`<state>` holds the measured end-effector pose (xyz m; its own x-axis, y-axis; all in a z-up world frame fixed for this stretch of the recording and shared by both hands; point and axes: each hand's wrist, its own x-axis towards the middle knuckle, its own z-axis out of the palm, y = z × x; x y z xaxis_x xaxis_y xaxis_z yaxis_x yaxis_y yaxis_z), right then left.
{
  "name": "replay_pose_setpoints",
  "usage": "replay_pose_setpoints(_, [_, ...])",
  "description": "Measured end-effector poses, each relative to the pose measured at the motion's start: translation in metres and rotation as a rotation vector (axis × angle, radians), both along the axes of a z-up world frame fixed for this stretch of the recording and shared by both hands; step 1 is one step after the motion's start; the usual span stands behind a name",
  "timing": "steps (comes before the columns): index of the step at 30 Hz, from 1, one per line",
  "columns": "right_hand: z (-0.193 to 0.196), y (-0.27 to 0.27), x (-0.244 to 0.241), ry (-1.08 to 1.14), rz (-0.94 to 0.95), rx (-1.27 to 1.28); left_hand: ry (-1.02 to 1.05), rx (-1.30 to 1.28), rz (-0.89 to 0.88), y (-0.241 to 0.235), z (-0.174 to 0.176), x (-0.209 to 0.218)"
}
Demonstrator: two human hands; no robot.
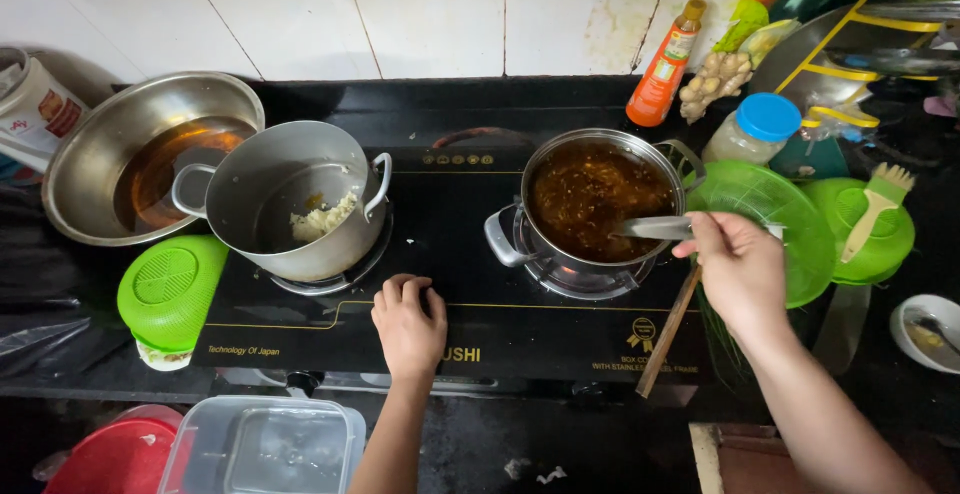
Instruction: The person stirs a dark, chunky liquid in a pot on an induction cooktop using a metal ladle. They then switch to using chopsticks to continue stirring the contents of the pot.
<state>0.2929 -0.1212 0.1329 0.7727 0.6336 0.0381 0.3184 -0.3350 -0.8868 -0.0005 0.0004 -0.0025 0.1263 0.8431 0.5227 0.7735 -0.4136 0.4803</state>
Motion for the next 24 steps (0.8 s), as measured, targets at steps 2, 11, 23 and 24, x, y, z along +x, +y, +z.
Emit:
replay_pose_setpoints(2, [-0.002,-0.001,0.002,0.013,0.003,0.043,0.003,-0.006,0.007,0.0,0.0,0.0])
replay_pose_setpoints(11, [0.011,-0.009,0.003,0.041,-0.062,0.186,0.005,0.01,0.019,-0.001,0.002,0.001])
replay_pose_setpoints(23, [0.023,-0.02,0.005,-0.11,-0.064,0.275,0.004,-0.018,0.001,-0.001,0.003,0.0])
replay_pose_setpoints(24, [0.027,-0.022,0.003,-0.172,-0.046,0.295,-0.001,-0.019,-0.002,-0.001,0.004,0.001])
